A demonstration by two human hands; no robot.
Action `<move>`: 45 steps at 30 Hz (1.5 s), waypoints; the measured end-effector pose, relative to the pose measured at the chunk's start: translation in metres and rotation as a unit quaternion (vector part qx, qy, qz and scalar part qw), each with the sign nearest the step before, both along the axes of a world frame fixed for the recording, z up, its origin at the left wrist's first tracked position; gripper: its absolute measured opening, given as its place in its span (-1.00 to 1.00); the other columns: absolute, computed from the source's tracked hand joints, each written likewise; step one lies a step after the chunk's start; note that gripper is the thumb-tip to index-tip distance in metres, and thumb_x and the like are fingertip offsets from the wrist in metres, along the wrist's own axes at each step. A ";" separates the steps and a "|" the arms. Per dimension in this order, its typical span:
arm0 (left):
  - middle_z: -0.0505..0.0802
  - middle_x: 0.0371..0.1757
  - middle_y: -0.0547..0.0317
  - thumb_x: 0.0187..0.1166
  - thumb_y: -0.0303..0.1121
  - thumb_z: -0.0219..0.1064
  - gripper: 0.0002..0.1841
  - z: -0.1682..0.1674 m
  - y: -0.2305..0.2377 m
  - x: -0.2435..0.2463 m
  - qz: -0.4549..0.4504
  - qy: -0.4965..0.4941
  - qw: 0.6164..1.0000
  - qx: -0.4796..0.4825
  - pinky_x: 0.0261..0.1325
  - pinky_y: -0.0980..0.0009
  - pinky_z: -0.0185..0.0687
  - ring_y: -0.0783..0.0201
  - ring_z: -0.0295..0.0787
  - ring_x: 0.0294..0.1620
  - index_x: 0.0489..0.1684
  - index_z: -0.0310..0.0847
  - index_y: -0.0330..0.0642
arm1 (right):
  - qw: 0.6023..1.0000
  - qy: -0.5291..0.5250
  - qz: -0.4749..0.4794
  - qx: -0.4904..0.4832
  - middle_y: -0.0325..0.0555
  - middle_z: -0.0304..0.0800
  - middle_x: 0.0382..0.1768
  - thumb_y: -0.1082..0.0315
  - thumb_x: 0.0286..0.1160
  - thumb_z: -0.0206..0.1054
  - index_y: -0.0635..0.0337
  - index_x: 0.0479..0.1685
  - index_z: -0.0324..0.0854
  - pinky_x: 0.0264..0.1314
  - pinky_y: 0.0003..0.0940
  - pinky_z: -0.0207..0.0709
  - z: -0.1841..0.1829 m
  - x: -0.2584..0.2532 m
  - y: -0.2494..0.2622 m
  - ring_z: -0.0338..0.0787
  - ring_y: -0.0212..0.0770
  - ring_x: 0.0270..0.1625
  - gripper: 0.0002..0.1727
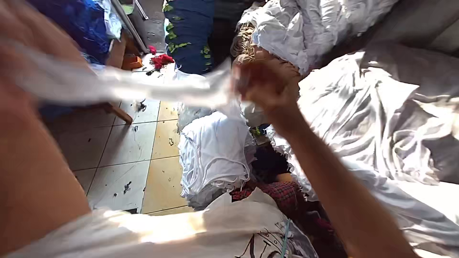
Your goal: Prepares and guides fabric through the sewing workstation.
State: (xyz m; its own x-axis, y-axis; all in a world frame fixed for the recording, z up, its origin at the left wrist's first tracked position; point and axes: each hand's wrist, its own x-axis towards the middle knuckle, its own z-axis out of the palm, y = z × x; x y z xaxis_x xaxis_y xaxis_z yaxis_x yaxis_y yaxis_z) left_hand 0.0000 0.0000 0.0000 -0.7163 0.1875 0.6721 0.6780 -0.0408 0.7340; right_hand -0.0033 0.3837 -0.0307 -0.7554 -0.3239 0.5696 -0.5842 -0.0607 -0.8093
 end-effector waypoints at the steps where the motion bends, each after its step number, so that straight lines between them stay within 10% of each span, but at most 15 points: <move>1: 0.80 -0.35 0.47 0.57 -0.19 0.38 -0.89 -0.042 0.017 0.020 -0.008 -0.091 0.994 -0.067 -0.13 0.62 0.62 0.55 0.72 -0.26 -0.34 0.72 0.09 | 0.998 -0.019 0.001 0.051 -0.06 0.79 -0.05 0.61 0.35 0.25 0.43 0.14 0.60 -0.10 -0.45 0.70 -0.046 0.009 0.003 0.78 -0.39 -0.12 -0.66; 3: 0.89 -0.36 0.48 0.40 -0.13 0.49 -0.87 -0.147 0.044 0.033 -0.039 -0.256 0.951 -0.171 -0.19 0.57 0.74 0.57 0.80 -0.31 -0.43 0.82 0.09 | 0.976 -0.123 -0.022 0.176 0.09 0.82 0.00 0.53 0.42 0.29 0.42 0.12 0.68 0.00 -0.24 0.73 -0.144 0.017 0.016 0.83 -0.18 -0.04 -0.69; 6: 0.84 -0.25 0.03 0.50 -0.44 0.38 -0.83 -0.308 0.078 0.055 -0.107 -0.362 0.860 -0.342 0.11 0.19 0.69 0.24 0.78 -0.17 -0.23 0.75 -0.43 | 0.894 -0.292 -0.003 0.340 0.29 0.78 0.19 0.46 0.49 0.31 0.47 0.31 0.62 0.42 0.00 0.56 -0.263 0.046 0.040 0.78 0.07 0.25 -0.59; 9: 0.87 0.03 -0.33 0.54 -0.42 0.42 -0.78 -0.365 0.128 0.079 -0.111 -0.303 0.767 -0.555 0.56 -0.36 0.22 -0.32 0.72 0.27 -0.08 0.82 -0.44 | 0.855 -0.411 0.045 0.313 0.32 0.64 0.39 0.56 0.48 0.37 0.45 0.54 0.43 0.50 -0.09 0.54 -0.298 0.080 0.062 0.73 0.06 0.36 -0.42; 14: 0.82 0.02 -0.45 0.67 -0.23 0.35 -0.64 -0.314 0.159 0.036 -0.190 -0.297 0.619 -0.702 0.31 -0.46 0.41 -0.44 0.70 0.23 -0.07 0.77 -0.50 | 0.864 -0.431 -0.001 0.260 0.33 0.64 0.41 0.44 0.61 0.33 0.51 0.49 0.46 0.54 -0.19 0.51 -0.266 0.105 0.086 0.71 0.01 0.43 -0.50; 21: 0.77 0.21 -0.41 0.70 -0.29 0.31 -0.59 -0.286 0.229 0.002 -0.109 -0.199 0.767 -0.600 0.41 -0.32 0.48 -0.37 0.69 0.31 0.32 0.61 -0.47 | 0.899 -0.382 -0.122 0.176 0.10 0.82 0.15 0.41 0.59 0.30 0.45 0.33 0.60 0.34 -0.39 0.66 -0.213 0.194 0.130 0.82 -0.27 0.19 -0.60; 27: 0.71 0.25 -0.52 0.63 -0.36 0.36 -0.61 -0.266 0.295 0.048 -0.273 -0.140 0.608 -0.733 0.29 -0.46 0.45 -0.51 0.63 0.32 0.31 0.60 -0.46 | 0.912 -0.258 -0.318 0.015 -0.18 0.90 0.04 0.47 0.58 0.28 0.40 0.28 0.61 0.11 -0.43 0.80 -0.181 0.287 0.165 0.89 -0.34 0.04 -0.67; 31: 0.86 0.02 -0.29 0.71 -0.30 0.30 -0.66 -0.209 0.335 0.037 -0.401 0.010 0.709 -0.580 0.22 -0.30 0.63 -0.27 0.84 0.06 0.23 0.70 -0.39 | 0.846 -0.228 -0.482 -0.014 -0.22 0.92 -0.09 0.49 0.58 0.24 0.38 0.19 0.64 -0.12 -0.56 0.78 -0.177 0.329 0.175 0.89 -0.45 -0.15 -0.72; 36: 0.90 -0.03 0.00 0.66 -0.22 0.25 -0.69 -0.140 0.394 0.012 -0.326 0.216 0.868 -0.308 0.13 0.15 0.77 0.19 0.87 0.00 -0.02 0.80 -0.27 | 0.737 -0.191 -0.644 0.074 -0.09 0.86 -0.22 0.36 0.59 0.29 0.43 0.06 0.71 -0.13 -0.62 0.69 -0.175 0.349 0.179 0.79 -0.53 -0.25 -0.71; 42: 0.58 0.56 -0.30 0.32 -0.13 0.63 -0.25 -0.133 0.477 0.001 -0.305 0.189 0.856 -0.371 0.29 -0.20 0.65 -0.22 0.68 0.39 0.50 0.52 -0.37 | 0.633 -0.128 -0.741 0.184 0.02 0.89 -0.26 0.38 0.58 0.27 0.36 -0.07 0.81 -0.15 -0.37 0.79 -0.185 0.336 0.179 0.89 -0.26 -0.27 -0.76; 45: 0.77 0.31 -0.31 0.36 -0.24 0.63 -0.29 -0.149 0.502 0.011 -0.315 0.193 0.816 -0.445 0.15 -0.36 0.63 -0.30 0.80 0.16 0.54 0.53 -0.30 | 0.531 -0.130 -0.778 0.310 0.12 0.89 -0.01 0.42 0.54 0.30 0.32 -0.04 0.84 0.13 -0.02 0.75 -0.187 0.334 0.189 0.89 0.07 0.06 -0.77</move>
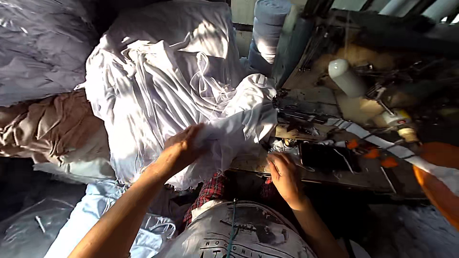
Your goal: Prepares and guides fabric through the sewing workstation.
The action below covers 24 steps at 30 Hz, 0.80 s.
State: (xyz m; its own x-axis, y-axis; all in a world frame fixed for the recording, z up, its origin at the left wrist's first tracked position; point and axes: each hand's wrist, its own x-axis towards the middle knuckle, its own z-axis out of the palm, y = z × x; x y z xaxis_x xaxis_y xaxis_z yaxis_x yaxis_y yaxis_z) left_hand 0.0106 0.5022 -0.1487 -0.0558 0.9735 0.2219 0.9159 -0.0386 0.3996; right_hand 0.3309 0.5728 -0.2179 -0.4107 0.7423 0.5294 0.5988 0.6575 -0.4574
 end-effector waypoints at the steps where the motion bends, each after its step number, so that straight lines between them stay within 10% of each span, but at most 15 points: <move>1: 0.85 0.15 -0.25 0.43 -0.34 0.56 -0.50 -0.002 0.006 -0.002 -0.028 0.020 0.999 -0.003 0.07 -0.34 0.67 -0.26 0.85 0.06 0.37 0.67 -0.30 | 0.999 -0.030 -0.028 0.015 0.17 0.87 0.06 0.42 0.53 0.31 0.32 0.00 0.83 0.19 0.10 0.69 -0.001 0.002 0.005 0.85 0.18 0.16 -0.76; 4: 0.87 -0.04 -0.11 0.54 -0.53 0.40 -0.82 0.032 0.017 -0.021 -0.067 0.062 0.995 -0.029 0.03 -0.29 0.67 -0.16 0.84 -0.02 0.01 0.82 -0.25 | 0.991 -0.099 -0.090 -0.001 0.31 0.82 0.11 0.43 0.54 0.35 0.37 0.14 0.78 0.23 0.23 0.64 -0.008 0.010 0.019 0.80 0.33 0.21 -0.71; 9: 0.76 -0.03 -0.46 0.72 -0.46 0.14 -0.76 0.108 0.041 -0.046 0.030 0.174 0.972 0.157 -0.29 -0.48 0.47 -0.53 0.75 -0.17 0.03 0.70 -0.42 | 0.989 -0.087 -0.104 0.061 0.29 0.83 -0.13 0.54 0.44 0.36 0.37 -0.02 0.82 -0.05 0.07 0.77 -0.025 0.013 0.026 0.87 0.26 -0.05 -0.79; 15: 0.61 0.50 -0.40 0.63 -0.57 0.19 -0.65 0.091 0.085 -0.012 -0.066 0.148 0.981 0.108 0.54 -0.32 0.34 -0.41 0.50 0.53 0.34 0.65 -0.44 | 0.992 -0.065 -0.076 0.082 0.18 0.85 -0.02 0.68 0.34 0.33 0.31 -0.03 0.82 0.05 0.02 0.76 -0.028 0.024 0.019 0.87 0.18 0.05 -0.72; 20: 0.89 0.12 -0.04 0.65 -0.49 0.16 -0.74 0.035 0.090 0.063 -0.360 0.191 0.895 0.180 0.19 0.04 0.69 -0.02 0.81 0.25 -0.03 0.84 -0.23 | 0.992 -0.064 -0.075 0.080 0.08 0.89 0.08 0.67 0.34 0.29 0.23 -0.05 0.85 0.21 0.14 0.64 -0.027 0.022 0.017 0.81 0.20 0.23 -0.69; 24: 0.79 -0.23 0.00 0.66 -0.60 0.12 -0.79 0.014 0.102 0.072 -0.386 0.309 0.851 0.178 -0.33 0.23 0.53 0.04 0.76 -0.15 -0.22 0.73 -0.33 | 0.999 0.028 -0.003 0.027 0.14 0.88 0.06 0.50 0.49 0.27 0.31 0.02 0.83 0.17 -0.02 0.73 -0.009 0.006 0.016 0.88 0.10 0.10 -0.74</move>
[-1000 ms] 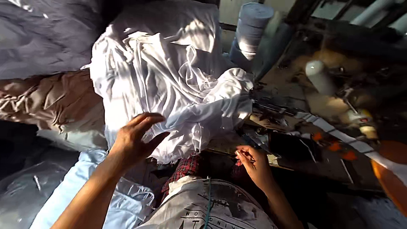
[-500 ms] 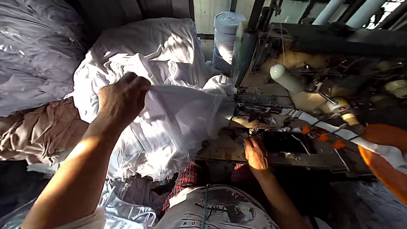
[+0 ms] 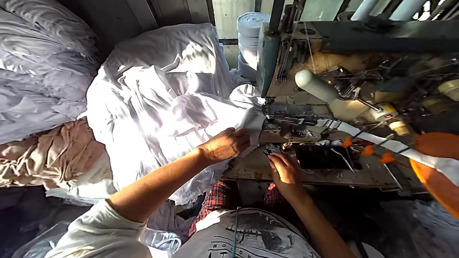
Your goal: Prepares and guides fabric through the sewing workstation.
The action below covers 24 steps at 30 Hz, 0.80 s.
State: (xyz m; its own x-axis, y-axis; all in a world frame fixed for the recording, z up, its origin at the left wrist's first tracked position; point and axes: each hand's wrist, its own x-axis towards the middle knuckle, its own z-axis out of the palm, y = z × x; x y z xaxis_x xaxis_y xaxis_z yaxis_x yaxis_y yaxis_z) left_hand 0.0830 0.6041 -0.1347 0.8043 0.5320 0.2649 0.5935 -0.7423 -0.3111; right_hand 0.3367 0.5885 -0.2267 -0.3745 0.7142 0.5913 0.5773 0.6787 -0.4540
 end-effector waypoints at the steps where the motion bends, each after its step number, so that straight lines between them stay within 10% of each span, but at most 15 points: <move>1: 0.78 -0.25 -0.01 0.65 -0.60 0.13 -0.79 -0.002 -0.001 -0.002 0.008 0.003 1.000 0.008 -0.35 0.23 0.52 0.03 0.76 -0.17 -0.27 0.72 -0.34 | 0.999 0.024 0.031 -0.036 0.18 0.86 0.07 0.49 0.51 0.29 0.36 0.05 0.81 0.15 -0.09 0.77 0.006 -0.007 0.000 0.90 0.07 0.08 -0.74; 8: 0.76 -0.29 -0.02 0.56 -0.56 0.23 -0.83 0.012 -0.004 -0.019 0.024 -0.036 0.999 -0.027 -0.32 0.17 0.57 0.01 0.74 -0.26 -0.43 0.70 -0.29 | 0.937 0.077 0.130 -0.315 0.21 0.83 0.07 0.23 0.64 0.33 0.41 0.42 0.56 0.04 -0.16 0.75 0.024 -0.077 0.026 0.87 -0.09 -0.15 -0.50; 12: 0.87 -0.08 0.03 0.47 -0.47 0.19 -0.82 0.025 -0.023 -0.020 0.025 -0.050 0.997 -0.058 0.26 0.01 0.54 -0.04 0.73 0.24 -0.39 0.76 -0.22 | 0.935 0.155 0.201 -0.249 0.06 0.82 -0.24 0.35 0.62 0.29 0.45 -0.06 0.77 -0.21 -0.42 0.70 0.024 -0.072 0.013 0.77 -0.30 -0.36 -0.72; 16: 0.88 -0.14 0.04 0.39 -0.41 0.14 -0.73 0.044 -0.037 -0.006 -0.001 0.004 0.990 -0.138 0.76 -0.26 0.06 -0.11 0.69 0.42 -0.12 0.75 -0.21 | 0.909 0.176 0.333 -0.179 0.05 0.78 -0.18 0.42 0.47 0.38 0.38 -0.35 0.76 -0.24 -0.67 0.58 0.046 -0.033 -0.015 0.71 -0.45 -0.25 -0.83; 20: 0.73 -0.52 0.06 0.48 -0.56 0.22 -0.84 0.057 -0.029 -0.003 0.008 -0.015 0.995 -0.100 0.62 -0.25 0.30 -0.02 0.80 -0.18 -0.46 0.70 -0.25 | 0.908 0.112 0.352 -0.195 -0.02 0.72 -0.30 0.31 0.56 0.41 0.36 -0.36 0.76 -0.26 -0.75 0.50 0.056 0.002 -0.020 0.65 -0.50 -0.28 -0.75; 24: 0.70 -0.57 0.23 0.39 -0.31 0.13 -0.80 0.071 -0.053 0.007 -0.059 -0.123 0.984 -0.116 -0.22 0.25 0.56 0.24 0.68 -0.43 -0.44 0.67 -0.12 | 0.949 0.026 0.252 -0.188 -0.05 0.84 -0.32 0.27 0.58 0.35 0.28 -0.20 0.81 -0.22 -0.55 0.64 0.065 0.021 -0.034 0.76 -0.35 -0.33 -0.76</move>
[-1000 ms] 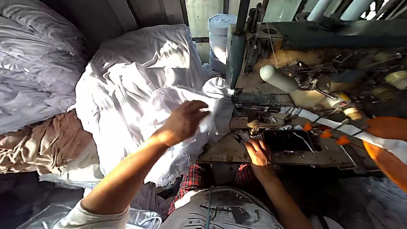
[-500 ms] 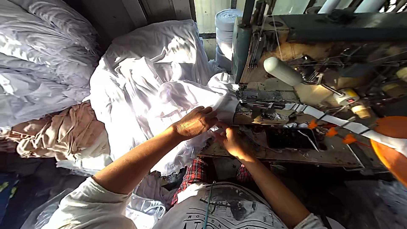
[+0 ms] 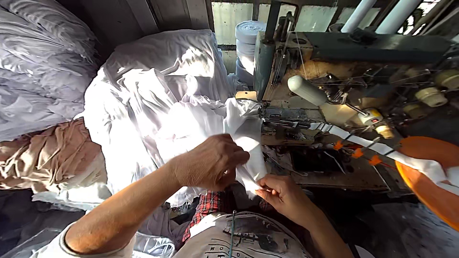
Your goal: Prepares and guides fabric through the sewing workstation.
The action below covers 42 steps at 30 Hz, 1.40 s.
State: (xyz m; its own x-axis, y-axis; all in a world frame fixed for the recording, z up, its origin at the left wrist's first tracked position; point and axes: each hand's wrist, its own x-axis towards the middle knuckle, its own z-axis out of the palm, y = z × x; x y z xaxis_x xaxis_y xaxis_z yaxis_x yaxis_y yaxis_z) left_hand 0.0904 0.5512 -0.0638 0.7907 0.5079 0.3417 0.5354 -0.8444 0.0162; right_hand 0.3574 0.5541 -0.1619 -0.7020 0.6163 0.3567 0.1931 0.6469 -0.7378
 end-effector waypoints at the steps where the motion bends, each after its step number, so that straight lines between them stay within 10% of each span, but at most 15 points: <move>1: 0.69 -0.57 0.20 0.45 -0.24 0.12 -0.77 -0.006 -0.006 0.002 -0.016 -0.030 0.999 -0.018 -0.25 0.27 0.51 0.23 0.65 -0.45 -0.42 0.65 -0.14 | 1.000 -0.003 -0.008 0.012 -0.07 0.83 -0.35 0.29 0.57 0.34 0.26 -0.22 0.81 -0.24 -0.53 0.64 0.000 0.003 -0.006 0.76 -0.34 -0.35 -0.78; 6: 0.73 -0.39 0.05 0.56 0.47 -0.03 -0.20 -0.058 -0.010 0.019 0.030 -0.050 0.996 0.073 0.04 0.09 0.58 0.07 0.68 -0.36 0.01 0.69 -0.17 | 0.994 0.104 -0.006 -0.023 -0.17 0.76 -0.37 0.21 0.59 0.41 0.24 -0.33 0.75 -0.21 -0.72 0.59 -0.002 0.027 -0.012 0.70 -0.53 -0.29 -0.74; 8: 0.83 0.03 -0.17 0.66 0.30 0.01 -0.30 -0.080 -0.002 0.022 0.097 -0.003 0.988 0.119 0.17 -0.14 0.61 -0.14 0.81 -0.02 0.23 0.66 -0.20 | 0.986 0.165 0.000 -0.033 -0.21 0.75 -0.37 0.21 0.60 0.41 0.22 -0.36 0.69 -0.13 -0.69 0.62 0.002 0.035 -0.012 0.72 -0.54 -0.23 -0.74; 11: 0.81 0.27 -0.28 0.39 -0.46 0.37 -0.81 -0.091 0.020 0.010 0.206 -0.041 0.968 0.140 0.42 -0.45 0.41 -0.32 0.71 0.38 -0.11 0.76 -0.32 | 0.976 0.211 0.009 -0.058 -0.30 0.77 -0.31 0.23 0.63 0.39 0.16 -0.28 0.69 -0.07 -0.70 0.63 0.007 0.044 -0.010 0.72 -0.60 -0.18 -0.80; 14: 0.87 0.02 -0.12 0.35 -0.41 0.32 -0.89 -0.075 0.031 -0.006 0.244 -0.067 0.942 0.223 0.23 -0.16 0.55 -0.19 0.77 0.18 -0.40 0.72 -0.24 | 0.977 0.177 -0.029 -0.118 -0.34 0.83 -0.33 0.26 0.57 0.42 0.22 -0.16 0.72 -0.20 -0.72 0.67 -0.009 0.042 -0.012 0.76 -0.65 -0.30 -0.82; 17: 0.87 0.12 -0.17 0.49 -0.42 0.23 -0.81 -0.078 0.031 -0.008 0.200 -0.053 0.956 0.208 -0.12 0.02 0.71 -0.16 0.84 0.07 -0.10 0.70 -0.27 | 0.982 0.103 -0.080 -0.137 -0.24 0.82 -0.36 0.34 0.51 0.38 0.29 -0.05 0.74 -0.25 -0.70 0.64 -0.035 0.031 -0.014 0.74 -0.60 -0.36 -0.79; 21: 0.80 0.36 -0.17 0.60 -0.55 0.10 -0.63 -0.088 0.032 -0.004 0.166 -0.015 0.971 0.174 0.10 0.04 0.70 -0.13 0.79 0.29 0.32 0.61 -0.24 | 0.985 0.073 -0.119 -0.101 -0.16 0.80 -0.39 0.41 0.59 0.18 0.31 -0.09 0.76 -0.25 -0.71 0.59 -0.050 0.026 -0.014 0.71 -0.57 -0.39 -0.76; 26: 0.82 0.32 -0.11 0.68 -0.51 0.08 -0.69 -0.076 0.032 -0.005 0.196 -0.028 0.961 0.193 0.18 0.07 0.66 -0.09 0.77 0.31 0.21 0.72 -0.18 | 0.985 0.122 -0.089 -0.088 -0.11 0.82 -0.33 0.17 0.56 0.42 0.34 -0.03 0.73 -0.29 -0.70 0.64 -0.058 0.022 -0.011 0.73 -0.56 -0.39 -0.65; 42: 0.86 0.19 -0.19 0.32 -0.83 0.28 -0.60 -0.035 0.141 -0.020 0.209 0.003 0.978 -0.001 0.22 -0.22 0.60 -0.24 0.78 0.27 0.07 0.81 -0.31 | 0.966 0.187 -0.154 -0.087 -0.05 0.81 -0.36 0.44 0.65 0.23 0.48 -0.05 0.70 -0.26 -0.57 0.71 -0.052 -0.035 0.056 0.79 -0.43 -0.39 -0.77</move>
